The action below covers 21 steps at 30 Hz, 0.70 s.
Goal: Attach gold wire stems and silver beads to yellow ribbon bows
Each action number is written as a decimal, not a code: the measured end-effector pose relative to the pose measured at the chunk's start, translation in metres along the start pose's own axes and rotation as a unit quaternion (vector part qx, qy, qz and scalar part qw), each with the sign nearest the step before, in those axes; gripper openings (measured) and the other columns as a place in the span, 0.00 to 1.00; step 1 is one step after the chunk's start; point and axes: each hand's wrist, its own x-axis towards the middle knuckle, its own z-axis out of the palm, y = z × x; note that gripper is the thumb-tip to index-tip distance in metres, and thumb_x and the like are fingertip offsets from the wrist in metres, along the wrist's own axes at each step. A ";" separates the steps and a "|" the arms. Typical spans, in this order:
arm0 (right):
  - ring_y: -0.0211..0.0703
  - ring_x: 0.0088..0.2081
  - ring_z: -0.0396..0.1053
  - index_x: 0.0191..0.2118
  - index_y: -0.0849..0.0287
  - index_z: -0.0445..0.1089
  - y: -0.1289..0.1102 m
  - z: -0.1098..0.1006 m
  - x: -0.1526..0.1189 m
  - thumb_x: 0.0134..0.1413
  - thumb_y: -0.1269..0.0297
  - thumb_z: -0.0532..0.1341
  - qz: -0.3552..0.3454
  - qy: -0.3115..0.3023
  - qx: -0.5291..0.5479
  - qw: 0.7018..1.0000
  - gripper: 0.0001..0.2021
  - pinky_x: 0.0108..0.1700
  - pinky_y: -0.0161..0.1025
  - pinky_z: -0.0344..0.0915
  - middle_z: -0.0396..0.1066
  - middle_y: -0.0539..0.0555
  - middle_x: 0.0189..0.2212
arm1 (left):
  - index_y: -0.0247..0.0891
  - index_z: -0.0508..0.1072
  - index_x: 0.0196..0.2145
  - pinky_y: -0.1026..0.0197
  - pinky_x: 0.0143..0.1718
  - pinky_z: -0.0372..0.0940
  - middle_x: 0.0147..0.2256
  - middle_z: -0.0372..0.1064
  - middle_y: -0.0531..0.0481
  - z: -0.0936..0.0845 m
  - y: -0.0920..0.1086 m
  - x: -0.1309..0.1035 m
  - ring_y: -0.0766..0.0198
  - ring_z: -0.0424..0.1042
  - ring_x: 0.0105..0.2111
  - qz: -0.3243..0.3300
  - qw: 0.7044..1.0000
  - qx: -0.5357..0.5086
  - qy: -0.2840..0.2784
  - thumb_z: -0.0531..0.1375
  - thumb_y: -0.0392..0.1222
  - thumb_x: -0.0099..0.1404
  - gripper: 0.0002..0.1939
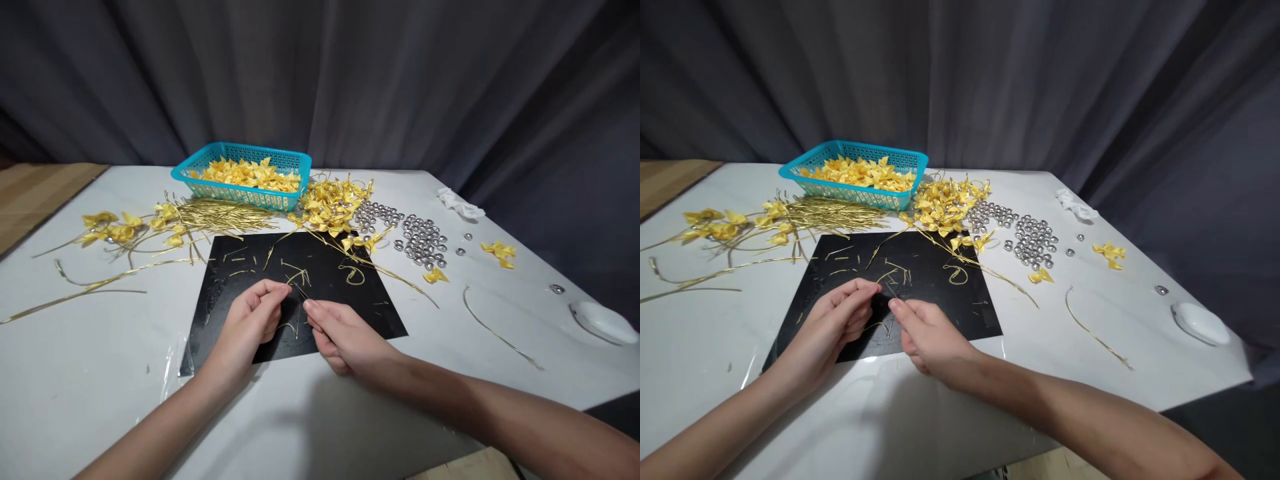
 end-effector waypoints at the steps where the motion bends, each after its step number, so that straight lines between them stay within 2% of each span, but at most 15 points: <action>1: 0.25 0.10 0.37 0.23 0.56 0.49 -0.001 0.000 0.000 0.62 0.55 0.49 0.003 0.001 0.001 1.000 0.18 0.10 0.24 0.38 0.46 0.38 0.09 | 0.38 0.62 0.25 0.70 0.15 0.36 0.15 0.41 0.65 0.000 0.000 0.000 0.75 0.37 0.16 0.001 1.000 0.003 -0.002 0.61 0.50 0.53 0.15; 9: 0.26 0.10 0.39 0.24 0.56 0.51 -0.007 0.002 -0.003 0.61 0.54 0.51 0.027 0.009 -0.028 0.999 0.18 0.10 0.24 0.39 0.48 0.38 0.08 | 0.38 0.62 0.25 0.70 0.15 0.36 0.15 0.41 0.66 -0.001 0.000 0.003 0.75 0.37 0.16 -0.004 1.000 0.005 0.000 0.61 0.51 0.53 0.15; 21: 0.25 0.11 0.35 0.25 0.56 0.51 -0.005 0.001 -0.001 0.61 0.52 0.51 0.026 0.007 0.010 1.000 0.18 0.11 0.24 0.36 0.45 0.37 0.09 | 0.37 0.63 0.23 0.69 0.15 0.35 0.14 0.42 0.65 0.001 0.001 0.001 0.75 0.37 0.15 -0.004 0.999 0.047 -0.025 0.60 0.50 0.53 0.14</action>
